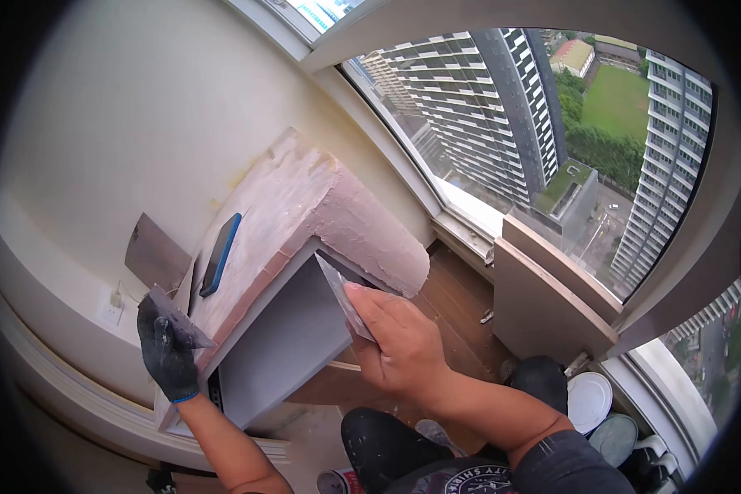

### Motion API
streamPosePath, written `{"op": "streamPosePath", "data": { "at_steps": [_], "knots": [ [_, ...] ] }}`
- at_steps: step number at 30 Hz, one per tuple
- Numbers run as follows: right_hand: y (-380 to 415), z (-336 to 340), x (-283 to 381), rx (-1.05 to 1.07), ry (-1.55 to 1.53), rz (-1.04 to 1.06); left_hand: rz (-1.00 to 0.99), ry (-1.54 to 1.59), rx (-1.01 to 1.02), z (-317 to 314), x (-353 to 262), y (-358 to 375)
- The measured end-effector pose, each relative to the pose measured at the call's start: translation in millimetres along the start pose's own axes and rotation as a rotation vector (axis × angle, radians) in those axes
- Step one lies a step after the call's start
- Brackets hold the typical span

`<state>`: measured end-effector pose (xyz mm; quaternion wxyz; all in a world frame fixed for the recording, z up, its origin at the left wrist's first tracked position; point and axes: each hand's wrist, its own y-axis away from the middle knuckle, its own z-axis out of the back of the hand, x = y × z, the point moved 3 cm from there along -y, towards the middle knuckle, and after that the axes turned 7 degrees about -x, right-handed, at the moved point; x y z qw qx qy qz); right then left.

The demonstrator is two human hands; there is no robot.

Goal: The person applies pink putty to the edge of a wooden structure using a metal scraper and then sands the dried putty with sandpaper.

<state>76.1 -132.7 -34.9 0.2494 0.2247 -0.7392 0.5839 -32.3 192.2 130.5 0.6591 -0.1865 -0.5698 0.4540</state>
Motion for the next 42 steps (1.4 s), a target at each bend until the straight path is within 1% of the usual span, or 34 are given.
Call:
{"op": "streamPosePath", "data": {
  "at_steps": [1, 2, 4, 6, 8, 9, 10, 12, 15, 16, 18, 19, 20, 21, 22, 23, 24, 25, 26, 27, 29, 30, 31, 32, 34, 35, 36, 37, 38, 39, 40, 42],
  "knots": [
    [1, 6, 3, -0.016, -0.126, -0.029, 0.149, 0.128, -0.027, 8, -17, -6],
    [2, 9, -3, -0.051, -0.339, -0.221, 0.295, 0.261, -0.073, 16, -34, -11],
    [9, 13, -15, -0.112, -0.761, -0.618, 0.938, 0.835, -0.155, 26, -106, -13],
    [5, 20, -24, -0.238, -0.976, -0.737, 0.235, 0.586, -0.013, 33, -158, -16],
    [5, 22, -27, -0.397, -1.177, -0.838, 0.006, 0.648, 0.026, 35, -207, -27],
    [4, 24, -24, -0.427, -1.141, -0.840, -0.014, 0.629, 0.089, 34, -221, -29],
    [4, 25, -22, -0.414, -1.067, -0.804, -0.035, 0.611, 0.154, 34, -231, -31],
    [9, 30, -19, -0.392, -0.919, -0.734, -0.056, 0.590, 0.185, 27, -239, -27],
    [14, 38, -18, -0.203, -0.606, -0.594, -0.091, 0.569, 0.172, 18, -244, -23],
    [15, 36, -13, -0.142, -0.582, -0.579, -0.103, 0.564, 0.160, 18, -245, -24],
    [16, 31, 1, -0.032, -0.526, -0.543, -0.047, 0.527, 0.139, 21, -242, -27],
    [21, 26, 8, 0.066, -0.570, -0.544, -0.021, 0.513, 0.128, 21, -239, -29],
    [26, 21, 14, 0.165, -0.610, -0.547, 0.022, 0.484, 0.044, 24, -230, -38],
    [28, 18, 18, 0.305, -0.602, -0.493, 0.070, 0.457, -0.040, 27, -218, -45],
    [31, 15, 21, 0.445, -0.588, -0.440, 0.351, 0.498, -0.053, 25, -197, -41],
    [33, 14, 21, 0.431, -0.656, -0.495, 0.791, 0.625, -0.177, 27, -178, -33],
    [33, 10, 13, 0.446, -0.811, -0.708, 0.976, 0.835, -0.215, 32, -153, -33],
    [31, 6, 4, 0.455, -0.968, -0.919, 0.506, 0.451, -0.111, 41, -142, -48],
    [28, 4, -2, 0.460, -1.127, -1.131, 0.415, 0.436, -0.028, 38, -141, -48],
    [21, 10, -2, 0.530, -1.248, -1.246, 0.321, 0.426, 0.049, 35, -141, -48],
    [29, 3, -2, 0.626, -1.338, -1.328, 0.890, 1.146, 0.187, 11, -146, -16],
    [32, -1, 0, 0.676, -1.380, -1.370, 0.925, 1.181, 0.285, 6, -149, -14],
    [30, -2, 1, 0.643, -1.455, -1.337, 0.957, 1.210, 0.385, 1, -152, -11],
    [25, 4, -5, 0.591, -1.489, -1.318, 0.916, 1.206, 0.421, 0, -150, -12],
    [-6, 28, -17, 0.489, -1.558, -1.274, 0.961, 0.966, 0.483, 9, -135, -27],
    [-26, 41, -24, 0.395, -1.462, -1.147, 0.978, 0.844, 0.507, 10, -124, -32],
    [-47, 52, -34, 0.303, -1.367, -1.024, 1.093, 0.994, 0.265, 11, -106, -30],
    [-68, 56, -46, 0.235, -1.216, -0.880, 0.911, 1.009, 0.101, 14, -86, -36],
    [-89, 60, -58, 0.173, -1.063, -0.739, 0.716, 0.818, 0.090, 12, -61, -29],
    [-109, 62, -73, 0.201, -0.812, -0.647, 0.538, 0.610, 0.051, 10, -35, -23],
    [-124, 61, -88, 0.223, -0.563, -0.548, 0.704, 0.704, 0.035, 6, -25, -16],
    [-142, 46, -118, 0.194, -0.311, -0.424, 1.033, 0.892, -0.002, -7, -11, -9]
  ]
}}
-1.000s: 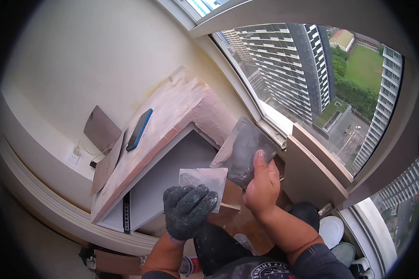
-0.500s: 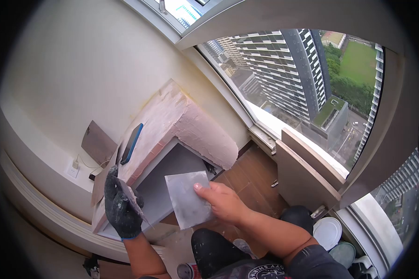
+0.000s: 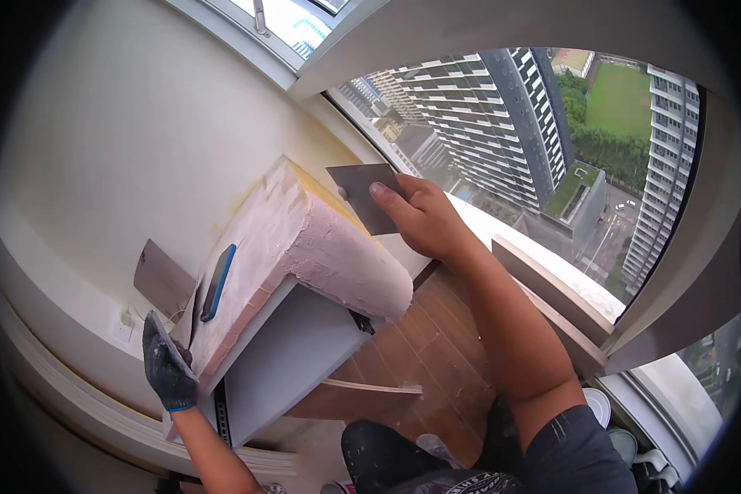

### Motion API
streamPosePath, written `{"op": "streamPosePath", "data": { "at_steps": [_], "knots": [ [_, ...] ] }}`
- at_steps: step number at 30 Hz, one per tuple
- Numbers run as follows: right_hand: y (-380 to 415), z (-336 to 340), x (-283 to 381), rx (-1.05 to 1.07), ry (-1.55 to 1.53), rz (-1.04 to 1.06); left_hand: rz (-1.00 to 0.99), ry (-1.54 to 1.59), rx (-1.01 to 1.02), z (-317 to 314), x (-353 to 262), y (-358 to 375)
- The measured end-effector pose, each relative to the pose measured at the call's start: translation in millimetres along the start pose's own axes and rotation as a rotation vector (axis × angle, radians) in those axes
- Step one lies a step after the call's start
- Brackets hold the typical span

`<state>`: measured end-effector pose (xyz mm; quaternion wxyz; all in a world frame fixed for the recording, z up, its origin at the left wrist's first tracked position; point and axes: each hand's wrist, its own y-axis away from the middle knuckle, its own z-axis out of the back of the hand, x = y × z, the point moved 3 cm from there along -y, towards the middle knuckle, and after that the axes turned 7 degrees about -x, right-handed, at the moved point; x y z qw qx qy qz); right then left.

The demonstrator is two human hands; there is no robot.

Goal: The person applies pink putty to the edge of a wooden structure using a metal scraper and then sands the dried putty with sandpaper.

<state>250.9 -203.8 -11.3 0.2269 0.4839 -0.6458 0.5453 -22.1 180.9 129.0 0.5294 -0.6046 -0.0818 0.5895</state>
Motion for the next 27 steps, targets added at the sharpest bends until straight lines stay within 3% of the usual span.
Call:
{"op": "streamPosePath", "data": {
  "at_steps": [1, 4, 5, 8, 16, 19, 27],
  "knots": [
    [-12, -1, -5, -0.032, 0.127, 0.054, 0.153, 0.110, -0.037, -2, 6, -3],
    [-35, -9, -22, 0.116, 0.155, -0.037, 0.136, 0.254, -0.069, -13, 5, 0],
    [-38, -13, -29, 0.138, 0.138, -0.030, 0.006, 0.040, -0.057, -14, 6, 0],
    [-44, -27, -49, 0.188, 0.073, -0.018, 0.213, 0.248, -0.026, -17, 4, -1],
    [-40, -40, -54, 0.273, 0.108, 0.098, 0.183, 0.226, 0.034, -16, 7, 0],
    [-20, -37, -33, 0.206, 0.304, 0.365, 0.182, 0.189, 0.061, -15, 8, -1],
    [36, -24, -11, 0.031, 0.360, 0.518, 0.123, 0.150, 0.067, -11, 12, 0]
  ]
}}
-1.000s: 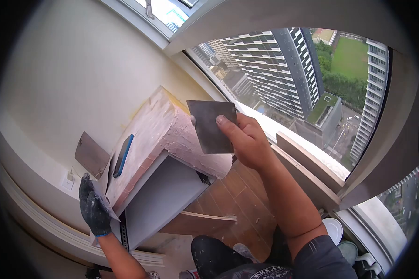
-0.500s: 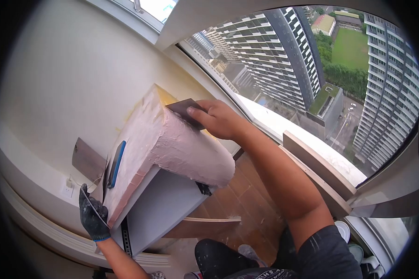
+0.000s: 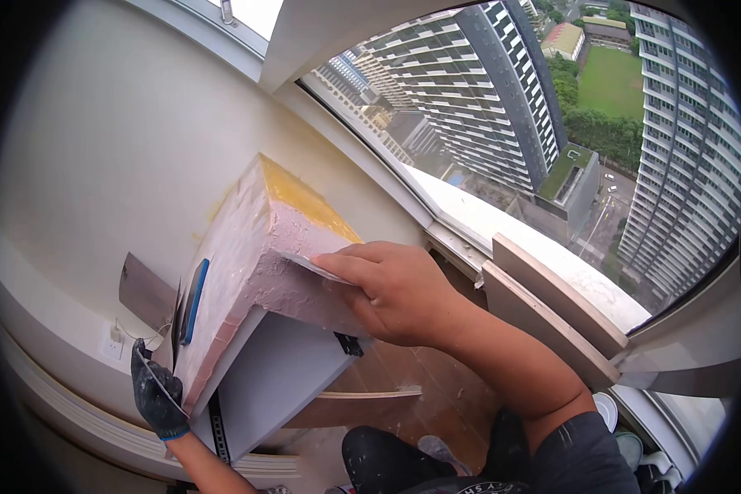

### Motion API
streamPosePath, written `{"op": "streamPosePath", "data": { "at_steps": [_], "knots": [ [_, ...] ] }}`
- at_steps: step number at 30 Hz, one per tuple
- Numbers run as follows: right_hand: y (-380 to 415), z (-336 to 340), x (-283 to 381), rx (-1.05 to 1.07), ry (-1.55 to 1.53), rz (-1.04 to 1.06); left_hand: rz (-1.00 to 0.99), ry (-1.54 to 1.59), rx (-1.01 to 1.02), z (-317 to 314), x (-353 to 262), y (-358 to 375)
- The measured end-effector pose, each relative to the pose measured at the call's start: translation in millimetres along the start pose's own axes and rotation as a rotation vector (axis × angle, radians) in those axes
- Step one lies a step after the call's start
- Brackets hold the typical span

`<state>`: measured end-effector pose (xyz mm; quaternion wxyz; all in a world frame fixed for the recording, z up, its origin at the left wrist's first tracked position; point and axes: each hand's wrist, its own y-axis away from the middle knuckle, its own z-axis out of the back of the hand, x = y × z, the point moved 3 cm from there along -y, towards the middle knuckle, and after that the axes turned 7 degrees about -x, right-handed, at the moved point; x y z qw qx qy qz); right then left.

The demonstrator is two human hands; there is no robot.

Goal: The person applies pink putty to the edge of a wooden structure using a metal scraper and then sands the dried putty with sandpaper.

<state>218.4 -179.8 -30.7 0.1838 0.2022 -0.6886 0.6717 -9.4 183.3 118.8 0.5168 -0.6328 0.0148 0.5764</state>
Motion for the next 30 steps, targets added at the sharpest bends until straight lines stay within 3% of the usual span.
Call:
{"op": "streamPosePath", "data": {
  "at_steps": [3, 4, 8, 13, 16, 19, 20, 27, 30],
  "knots": [
    [-19, 4, -28, -0.007, -0.003, -0.233, 0.014, 0.013, -0.002, 1, -1, 3],
    [-30, 5, -40, 0.090, 0.076, -0.317, 0.021, 0.044, 0.008, 2, 0, 1],
    [-46, -29, -86, 0.168, -0.026, -0.385, 0.052, 0.100, -0.013, 2, 2, -1],
    [-56, -51, -90, 0.259, -0.131, -0.405, 0.058, 0.103, 0.038, 4, 1, -2],
    [-51, -38, -73, 0.315, -0.092, -0.377, 0.053, 0.102, 0.040, 3, 1, -2],
    [-41, -24, -48, 0.253, -0.091, -0.228, 0.038, 0.095, 0.044, 1, 0, -2],
    [-31, -31, -49, 0.154, -0.064, -0.089, 0.031, 0.091, 0.043, 0, 0, -1],
    [1, -20, 4, 0.004, 0.048, 0.062, 0.030, 0.019, -0.008, -5, -6, 4],
    [14, -20, 24, -0.065, 0.105, 0.240, 0.020, 0.041, 0.012, -2, -2, 2]
  ]
}}
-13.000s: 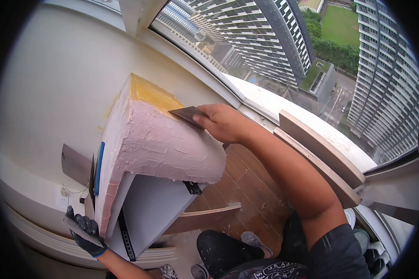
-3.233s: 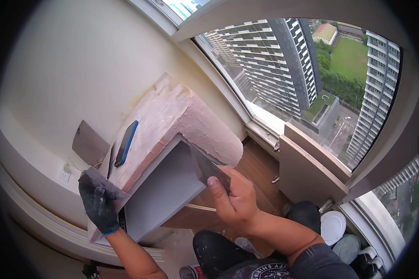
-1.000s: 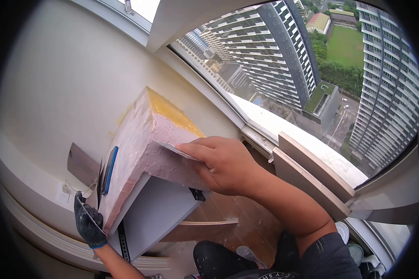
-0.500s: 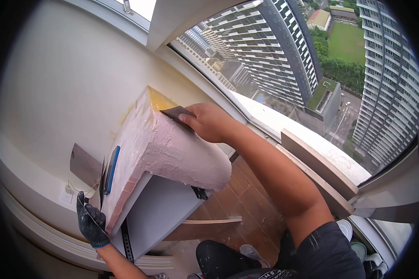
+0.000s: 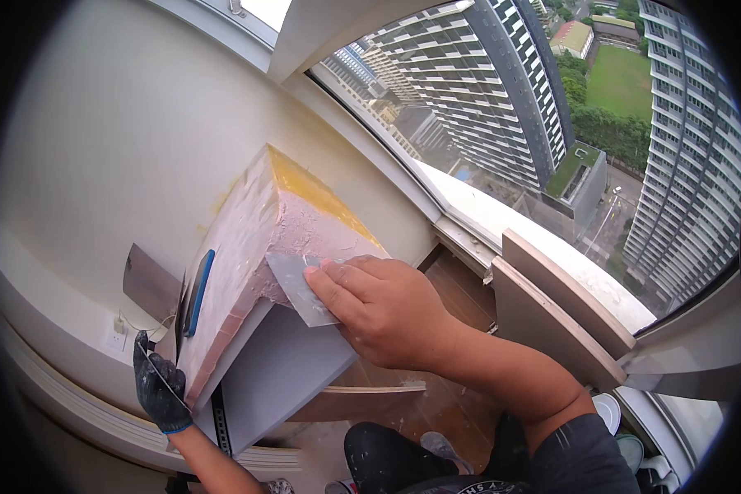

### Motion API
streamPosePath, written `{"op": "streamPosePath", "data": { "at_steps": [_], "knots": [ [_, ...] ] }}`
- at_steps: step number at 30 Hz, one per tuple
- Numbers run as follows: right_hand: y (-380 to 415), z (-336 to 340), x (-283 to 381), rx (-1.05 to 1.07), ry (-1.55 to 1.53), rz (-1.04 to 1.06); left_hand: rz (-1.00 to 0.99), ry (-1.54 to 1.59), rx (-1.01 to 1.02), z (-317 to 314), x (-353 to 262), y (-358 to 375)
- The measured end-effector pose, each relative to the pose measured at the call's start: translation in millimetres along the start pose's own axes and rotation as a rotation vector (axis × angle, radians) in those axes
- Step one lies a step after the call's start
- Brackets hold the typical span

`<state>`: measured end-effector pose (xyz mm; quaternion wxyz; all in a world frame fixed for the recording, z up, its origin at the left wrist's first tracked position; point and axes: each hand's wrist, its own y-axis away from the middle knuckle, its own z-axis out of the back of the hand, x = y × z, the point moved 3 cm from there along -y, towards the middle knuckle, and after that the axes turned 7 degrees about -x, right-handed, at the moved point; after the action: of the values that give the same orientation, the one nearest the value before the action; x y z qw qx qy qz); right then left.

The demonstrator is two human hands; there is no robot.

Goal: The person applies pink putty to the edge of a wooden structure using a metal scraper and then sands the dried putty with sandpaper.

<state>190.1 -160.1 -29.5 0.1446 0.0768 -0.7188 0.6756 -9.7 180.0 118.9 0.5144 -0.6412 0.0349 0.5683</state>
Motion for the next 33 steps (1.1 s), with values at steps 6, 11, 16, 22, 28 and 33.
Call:
{"op": "streamPosePath", "data": {
  "at_steps": [6, 11, 16, 22, 28, 33],
  "knots": [
    [-22, 14, -28, -0.083, 0.054, -0.274, 0.035, 0.105, 0.043, 6, 1, -2],
    [-21, -8, -93, 0.178, 0.061, -0.626, 0.061, 0.168, 0.052, 6, 2, -3],
    [-9, -27, -102, 0.266, -0.084, -0.639, 0.043, 0.147, 0.074, 8, 2, -2],
    [1, -18, -73, 0.258, -0.047, -0.521, 0.035, 0.117, 0.009, 4, 0, -1],
    [23, -7, -32, 0.083, 0.065, -0.353, 0.007, 0.133, 0.032, 1, -2, 1],
    [39, -13, 11, -0.015, 0.190, -0.264, -0.004, 0.148, 0.037, 2, -2, 3]
  ]
}}
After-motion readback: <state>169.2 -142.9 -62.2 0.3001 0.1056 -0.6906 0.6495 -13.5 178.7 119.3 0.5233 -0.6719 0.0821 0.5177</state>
